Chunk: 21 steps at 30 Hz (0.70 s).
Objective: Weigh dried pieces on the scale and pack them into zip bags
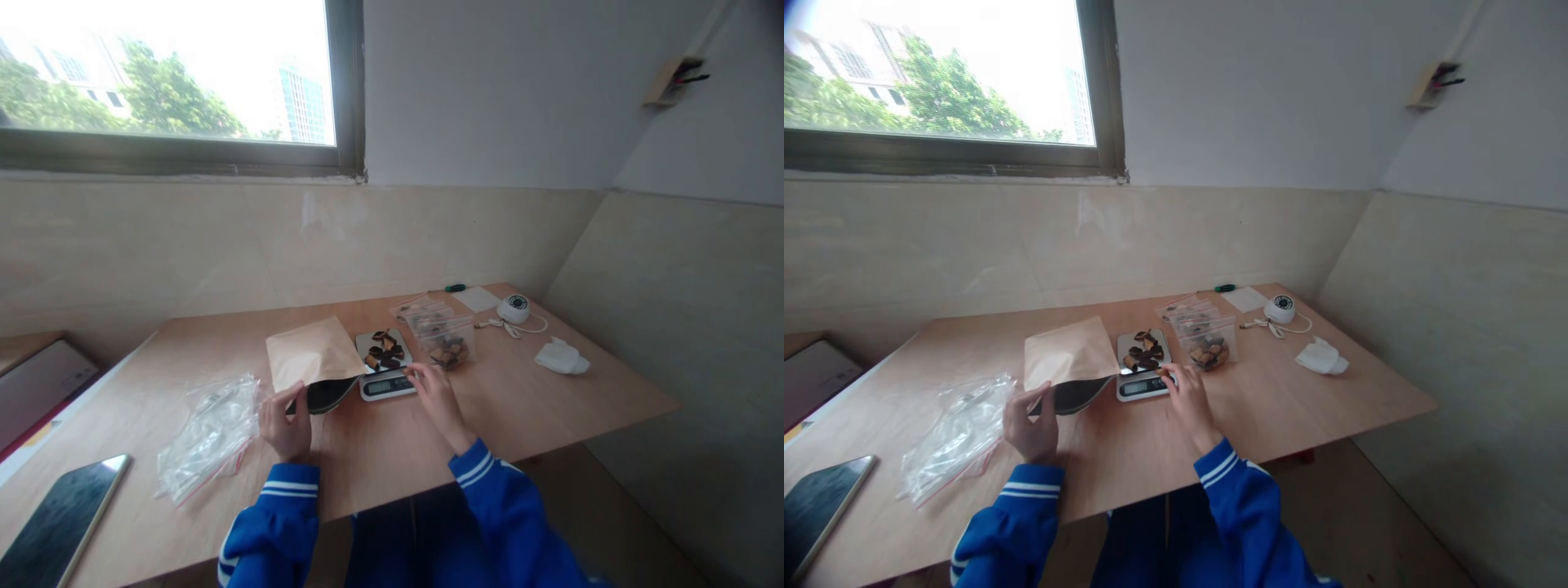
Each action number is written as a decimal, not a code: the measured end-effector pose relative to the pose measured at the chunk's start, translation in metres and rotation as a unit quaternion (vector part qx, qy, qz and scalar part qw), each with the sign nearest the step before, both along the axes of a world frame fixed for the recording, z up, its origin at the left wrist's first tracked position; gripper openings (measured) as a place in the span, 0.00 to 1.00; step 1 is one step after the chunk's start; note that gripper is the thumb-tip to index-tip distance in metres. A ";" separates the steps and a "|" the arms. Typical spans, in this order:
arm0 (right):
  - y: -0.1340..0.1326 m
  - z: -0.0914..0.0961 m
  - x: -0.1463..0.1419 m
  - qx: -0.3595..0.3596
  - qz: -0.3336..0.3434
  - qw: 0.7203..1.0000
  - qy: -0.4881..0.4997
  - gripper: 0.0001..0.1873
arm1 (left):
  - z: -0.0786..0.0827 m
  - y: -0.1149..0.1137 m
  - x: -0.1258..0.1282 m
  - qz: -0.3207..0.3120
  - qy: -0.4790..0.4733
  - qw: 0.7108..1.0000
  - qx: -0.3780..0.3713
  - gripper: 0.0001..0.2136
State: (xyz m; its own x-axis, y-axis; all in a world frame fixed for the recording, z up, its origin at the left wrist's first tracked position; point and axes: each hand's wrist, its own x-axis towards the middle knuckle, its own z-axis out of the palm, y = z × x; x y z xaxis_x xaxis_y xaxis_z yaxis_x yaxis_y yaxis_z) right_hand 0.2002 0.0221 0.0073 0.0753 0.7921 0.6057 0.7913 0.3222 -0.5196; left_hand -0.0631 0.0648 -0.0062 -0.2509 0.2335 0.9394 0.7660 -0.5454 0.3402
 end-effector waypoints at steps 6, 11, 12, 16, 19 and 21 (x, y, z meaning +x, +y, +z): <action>0.039 0.001 0.021 -0.048 -0.036 0.993 -0.106 0.07 | -0.004 0.003 -0.001 -0.001 0.006 1.000 -0.002 0.04; 0.051 0.002 0.016 -0.067 -0.035 0.990 -0.117 0.09 | -0.004 0.002 -0.002 0.005 -0.005 1.000 -0.013 0.03; 0.050 0.002 0.015 -0.055 -0.021 0.993 -0.106 0.10 | -0.004 0.002 -0.002 0.004 -0.006 1.000 -0.015 0.03; 0.029 0.011 0.006 0.013 0.035 0.999 -0.037 0.14 | -0.003 0.001 -0.001 0.000 -0.015 0.999 -0.031 0.02; 0.007 0.024 -0.017 0.034 0.100 0.994 0.004 0.15 | -0.002 0.000 0.000 -0.004 -0.011 1.000 -0.020 0.03; -0.005 0.032 -0.040 0.021 0.190 0.982 0.003 0.16 | -0.003 0.000 0.000 -0.005 -0.008 1.000 -0.017 0.04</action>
